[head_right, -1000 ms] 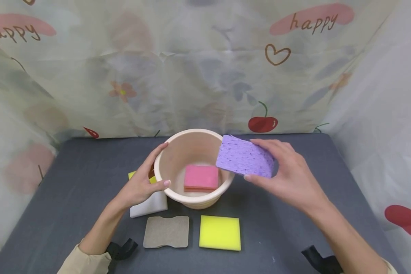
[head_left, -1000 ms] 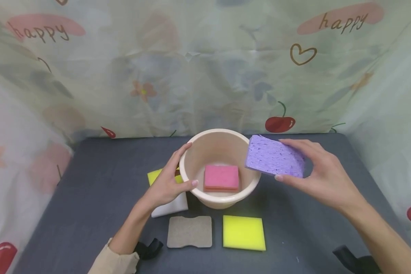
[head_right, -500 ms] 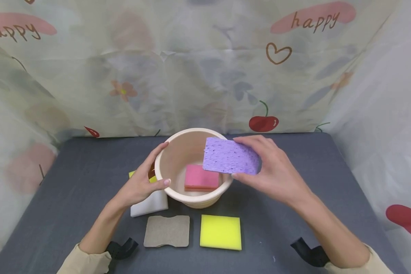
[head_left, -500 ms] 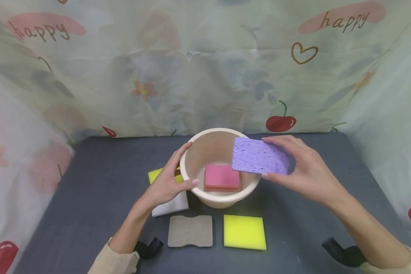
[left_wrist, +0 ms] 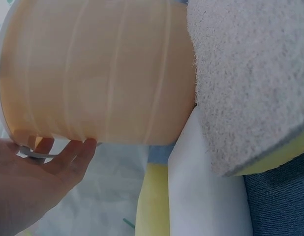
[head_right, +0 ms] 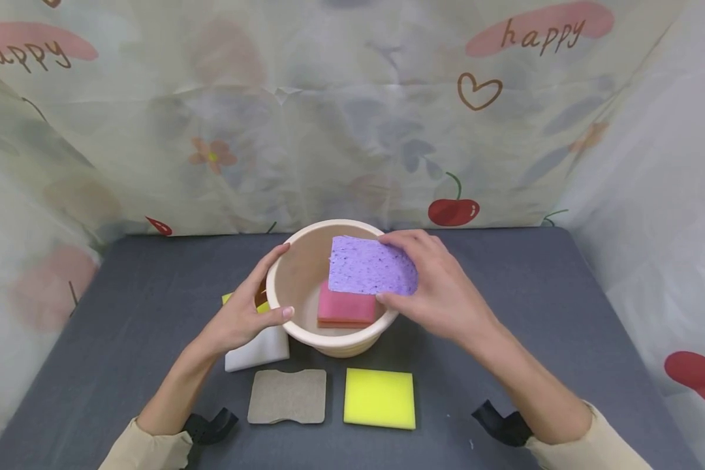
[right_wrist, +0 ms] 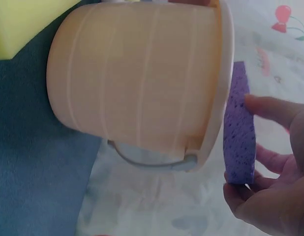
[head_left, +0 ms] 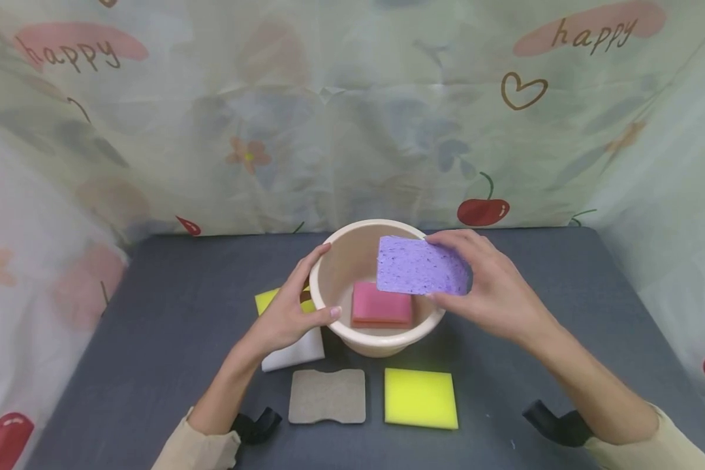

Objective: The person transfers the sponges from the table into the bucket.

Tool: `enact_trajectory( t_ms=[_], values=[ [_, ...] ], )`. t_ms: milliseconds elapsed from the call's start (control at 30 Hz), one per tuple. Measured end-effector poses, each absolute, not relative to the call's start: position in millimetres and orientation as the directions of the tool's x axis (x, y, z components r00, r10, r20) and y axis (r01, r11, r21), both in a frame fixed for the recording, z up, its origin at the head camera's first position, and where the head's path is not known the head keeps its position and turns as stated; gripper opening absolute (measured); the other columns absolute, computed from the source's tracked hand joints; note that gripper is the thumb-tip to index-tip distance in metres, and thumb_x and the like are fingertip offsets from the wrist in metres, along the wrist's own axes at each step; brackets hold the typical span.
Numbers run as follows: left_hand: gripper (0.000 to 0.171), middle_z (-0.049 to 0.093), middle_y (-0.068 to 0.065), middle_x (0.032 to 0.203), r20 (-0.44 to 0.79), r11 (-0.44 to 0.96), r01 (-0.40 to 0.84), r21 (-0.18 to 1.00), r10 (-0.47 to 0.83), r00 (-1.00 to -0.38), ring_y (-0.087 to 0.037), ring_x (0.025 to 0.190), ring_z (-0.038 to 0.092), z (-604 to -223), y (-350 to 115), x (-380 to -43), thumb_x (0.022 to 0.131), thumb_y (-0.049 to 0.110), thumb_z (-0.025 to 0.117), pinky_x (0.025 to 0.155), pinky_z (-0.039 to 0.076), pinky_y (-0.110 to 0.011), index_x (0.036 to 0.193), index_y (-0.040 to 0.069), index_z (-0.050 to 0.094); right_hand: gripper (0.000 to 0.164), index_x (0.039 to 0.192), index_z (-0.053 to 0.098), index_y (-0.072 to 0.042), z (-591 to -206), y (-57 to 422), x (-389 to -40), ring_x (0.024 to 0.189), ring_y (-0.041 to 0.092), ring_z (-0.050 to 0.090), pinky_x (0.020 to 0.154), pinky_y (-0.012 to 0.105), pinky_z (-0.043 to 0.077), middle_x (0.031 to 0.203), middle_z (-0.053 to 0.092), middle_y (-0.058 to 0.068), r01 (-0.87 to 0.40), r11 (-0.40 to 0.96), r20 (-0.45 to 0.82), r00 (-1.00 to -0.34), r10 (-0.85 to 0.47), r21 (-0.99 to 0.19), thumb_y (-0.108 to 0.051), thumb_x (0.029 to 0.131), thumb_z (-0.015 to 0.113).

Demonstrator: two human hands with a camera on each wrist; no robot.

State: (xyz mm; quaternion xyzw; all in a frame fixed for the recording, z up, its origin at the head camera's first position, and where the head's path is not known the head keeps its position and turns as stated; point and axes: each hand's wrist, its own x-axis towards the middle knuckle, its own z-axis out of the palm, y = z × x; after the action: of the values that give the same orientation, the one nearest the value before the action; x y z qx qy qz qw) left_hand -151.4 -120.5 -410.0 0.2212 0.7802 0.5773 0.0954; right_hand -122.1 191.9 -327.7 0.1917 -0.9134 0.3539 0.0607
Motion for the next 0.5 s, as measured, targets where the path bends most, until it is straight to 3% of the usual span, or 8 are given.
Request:
enact_trajectory(
  t_ms=[500],
  values=[
    [0.092, 0.027, -0.005, 0.156, 0.116, 0.221, 0.236, 0.946, 0.449, -0.886, -0.034, 0.126, 0.049, -409.7, -120.5, -151.6, 0.083, 0.022, 0.079, 0.095, 0.047, -0.053, 0.157, 0.031, 0.024, 0.072, 0.137, 0.056, -0.016, -334.7, 167.2, -128.8, 0.119, 0.022, 0.049, 0.095, 0.045, 0.046, 0.132, 0.055, 0.001, -0.396, 0.663, 0.221, -0.916, -0.335, -0.636, -0.014, 0.073, 0.088]
  ],
)
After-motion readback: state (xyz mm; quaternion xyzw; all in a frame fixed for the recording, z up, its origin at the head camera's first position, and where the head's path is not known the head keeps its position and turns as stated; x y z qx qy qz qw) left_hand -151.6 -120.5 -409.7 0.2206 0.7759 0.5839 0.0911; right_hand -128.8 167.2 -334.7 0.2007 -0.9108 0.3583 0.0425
